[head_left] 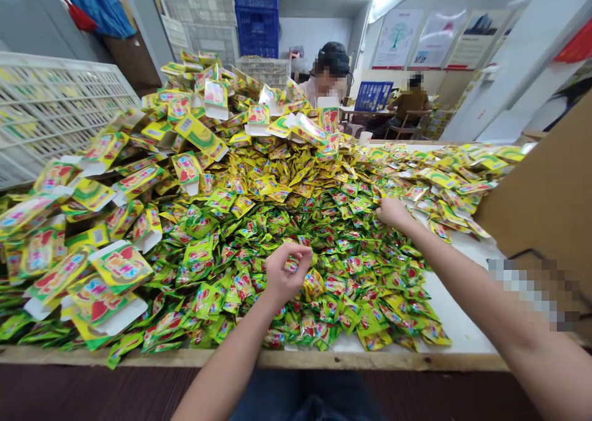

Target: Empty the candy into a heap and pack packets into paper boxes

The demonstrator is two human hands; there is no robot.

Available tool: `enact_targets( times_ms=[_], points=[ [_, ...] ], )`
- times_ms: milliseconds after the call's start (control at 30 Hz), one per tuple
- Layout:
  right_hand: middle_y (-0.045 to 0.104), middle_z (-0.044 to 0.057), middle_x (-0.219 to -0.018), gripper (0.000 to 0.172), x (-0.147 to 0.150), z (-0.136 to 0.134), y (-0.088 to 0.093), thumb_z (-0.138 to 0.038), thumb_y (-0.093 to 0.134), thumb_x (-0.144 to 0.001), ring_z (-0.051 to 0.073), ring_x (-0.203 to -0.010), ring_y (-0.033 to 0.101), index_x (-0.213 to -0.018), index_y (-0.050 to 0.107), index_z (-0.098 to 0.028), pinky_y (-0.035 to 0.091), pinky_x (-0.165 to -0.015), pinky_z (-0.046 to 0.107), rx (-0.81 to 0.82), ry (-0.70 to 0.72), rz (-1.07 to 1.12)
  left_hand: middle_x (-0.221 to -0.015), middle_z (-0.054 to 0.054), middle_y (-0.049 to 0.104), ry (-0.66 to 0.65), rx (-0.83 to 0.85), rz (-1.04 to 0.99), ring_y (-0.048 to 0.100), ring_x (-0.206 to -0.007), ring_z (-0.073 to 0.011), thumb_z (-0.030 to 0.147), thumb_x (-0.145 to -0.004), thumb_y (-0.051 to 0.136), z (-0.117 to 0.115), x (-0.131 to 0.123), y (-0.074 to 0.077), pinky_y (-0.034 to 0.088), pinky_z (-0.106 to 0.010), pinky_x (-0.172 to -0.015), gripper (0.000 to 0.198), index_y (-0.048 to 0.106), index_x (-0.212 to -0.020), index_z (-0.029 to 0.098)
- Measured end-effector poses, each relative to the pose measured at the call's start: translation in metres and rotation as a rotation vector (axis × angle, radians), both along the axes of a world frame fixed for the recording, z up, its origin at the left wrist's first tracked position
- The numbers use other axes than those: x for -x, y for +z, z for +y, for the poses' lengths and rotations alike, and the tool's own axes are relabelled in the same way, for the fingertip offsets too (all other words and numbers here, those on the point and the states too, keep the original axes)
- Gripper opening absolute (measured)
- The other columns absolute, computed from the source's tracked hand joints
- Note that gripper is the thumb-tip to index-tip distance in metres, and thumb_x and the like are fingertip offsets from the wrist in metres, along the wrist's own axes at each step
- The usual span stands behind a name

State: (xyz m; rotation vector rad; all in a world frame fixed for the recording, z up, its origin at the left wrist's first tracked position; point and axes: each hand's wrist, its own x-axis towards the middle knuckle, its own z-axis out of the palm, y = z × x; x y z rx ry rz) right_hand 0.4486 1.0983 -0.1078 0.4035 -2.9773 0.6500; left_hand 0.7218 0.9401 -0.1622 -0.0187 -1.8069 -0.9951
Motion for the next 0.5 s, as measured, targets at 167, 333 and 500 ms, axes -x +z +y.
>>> enact_targets(
  times_ms=[167, 333, 500],
  points=[
    [0.067, 0.016, -0.083, 0.039, -0.025, 0.019, 0.012, -0.013, 0.047, -0.07, 0.028, -0.088, 0.061, -0.103, 0.065, -0.008, 0.045, -0.085, 0.039, 0.097, 0.022, 0.119, -0.091, -0.009, 0.067, 0.672, 0.083, -0.25, 0.06, -0.087, -0.0234, 0.033, -0.08, 0.057, -0.027, -0.004, 0.011, 0.045, -0.039, -0.079, 0.019, 0.064, -0.092, 0.02],
    [0.067, 0.005, -0.078, 0.042, -0.074, 0.01, 0.015, -0.017, 0.047, -0.069, 0.018, -0.067, 0.062, -0.109, 0.061, -0.015, 0.054, -0.065, 0.033, 0.799, 0.083, -0.216, -0.105, -0.015, 0.061, 0.925, 0.016, -0.801, 0.054, -0.099, -0.034, 0.041, -0.078, 0.055, -0.06, -0.008, 0.017, 0.042, -0.044, -0.079, 0.037, 0.062, -0.105, 0.017],
    [0.071, 0.006, -0.082, 0.019, -0.121, -0.019, 0.012, -0.017, 0.05, -0.072, 0.016, -0.072, 0.066, -0.085, 0.065, -0.017, 0.058, -0.067, 0.03, 1.301, 0.106, -0.935, -0.096, -0.012, 0.066, 0.886, 0.05, -0.787, 0.057, -0.094, -0.0291, 0.031, -0.086, 0.043, -0.069, -0.007, 0.013, 0.042, -0.041, -0.08, 0.025, 0.065, -0.088, 0.018]
  ],
)
